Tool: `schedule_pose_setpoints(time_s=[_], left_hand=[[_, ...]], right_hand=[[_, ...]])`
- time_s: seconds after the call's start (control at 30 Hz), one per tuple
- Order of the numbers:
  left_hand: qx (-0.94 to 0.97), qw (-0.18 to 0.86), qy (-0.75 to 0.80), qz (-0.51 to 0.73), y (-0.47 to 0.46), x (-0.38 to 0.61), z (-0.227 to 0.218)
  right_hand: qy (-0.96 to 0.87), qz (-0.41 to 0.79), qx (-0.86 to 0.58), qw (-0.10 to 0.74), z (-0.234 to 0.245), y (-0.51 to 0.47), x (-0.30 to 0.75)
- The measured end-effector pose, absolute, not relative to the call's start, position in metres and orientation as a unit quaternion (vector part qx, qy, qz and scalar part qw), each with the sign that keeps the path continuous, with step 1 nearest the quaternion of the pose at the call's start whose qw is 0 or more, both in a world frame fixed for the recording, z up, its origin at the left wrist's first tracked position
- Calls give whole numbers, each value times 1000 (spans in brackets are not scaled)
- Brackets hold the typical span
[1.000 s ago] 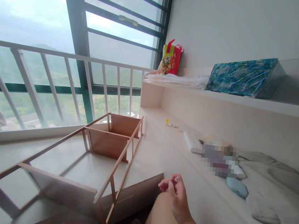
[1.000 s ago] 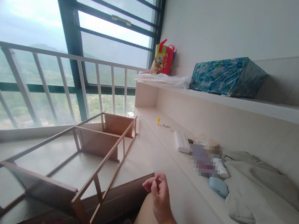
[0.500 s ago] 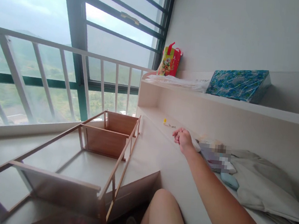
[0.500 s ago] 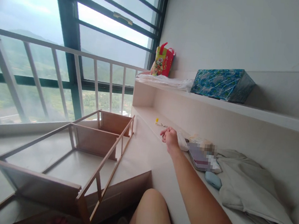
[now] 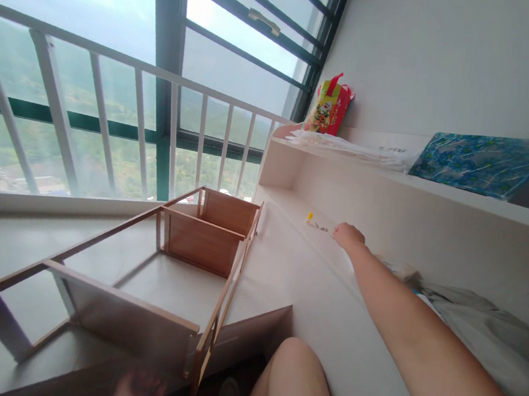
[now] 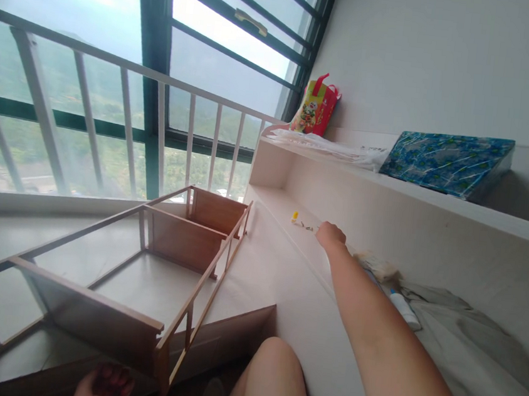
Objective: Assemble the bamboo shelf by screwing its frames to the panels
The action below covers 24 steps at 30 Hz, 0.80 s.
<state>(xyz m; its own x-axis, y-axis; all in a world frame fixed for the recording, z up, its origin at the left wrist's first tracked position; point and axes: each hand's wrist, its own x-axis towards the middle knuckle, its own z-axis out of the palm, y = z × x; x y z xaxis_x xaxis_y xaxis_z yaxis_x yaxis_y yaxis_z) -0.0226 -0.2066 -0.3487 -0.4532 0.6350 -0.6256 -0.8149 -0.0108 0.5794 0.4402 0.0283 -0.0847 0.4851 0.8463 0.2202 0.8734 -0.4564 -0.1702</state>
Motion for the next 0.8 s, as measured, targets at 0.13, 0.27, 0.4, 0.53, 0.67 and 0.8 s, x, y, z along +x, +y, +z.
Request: schedule_pose_setpoints(time_s=[0.13, 0.27, 0.4, 0.53, 0.67, 0.8], left_hand=[[-105, 523, 459, 710, -206, -15, -335], [-132, 517, 445, 719, -209, -8, -318], [-122, 527, 431, 723, -210, -4, -312], [-89, 520, 437, 728, -210, -3, -318], [-74, 503, 447, 736, -210, -2, -320], [-13, 465, 476, 747, -209, 1, -323]], right_hand=[[-496, -65, -864, 53, -86, 36, 446], [-500, -75, -863, 8, -88, 44, 448], [-504, -82, -860, -11, -91, 45, 447], [-508, -91, -857, -8, -91, 40, 441], [-519, -110, -848, 27, -79, 32, 425], [-545, -137, -821, 95, -64, 9, 387]])
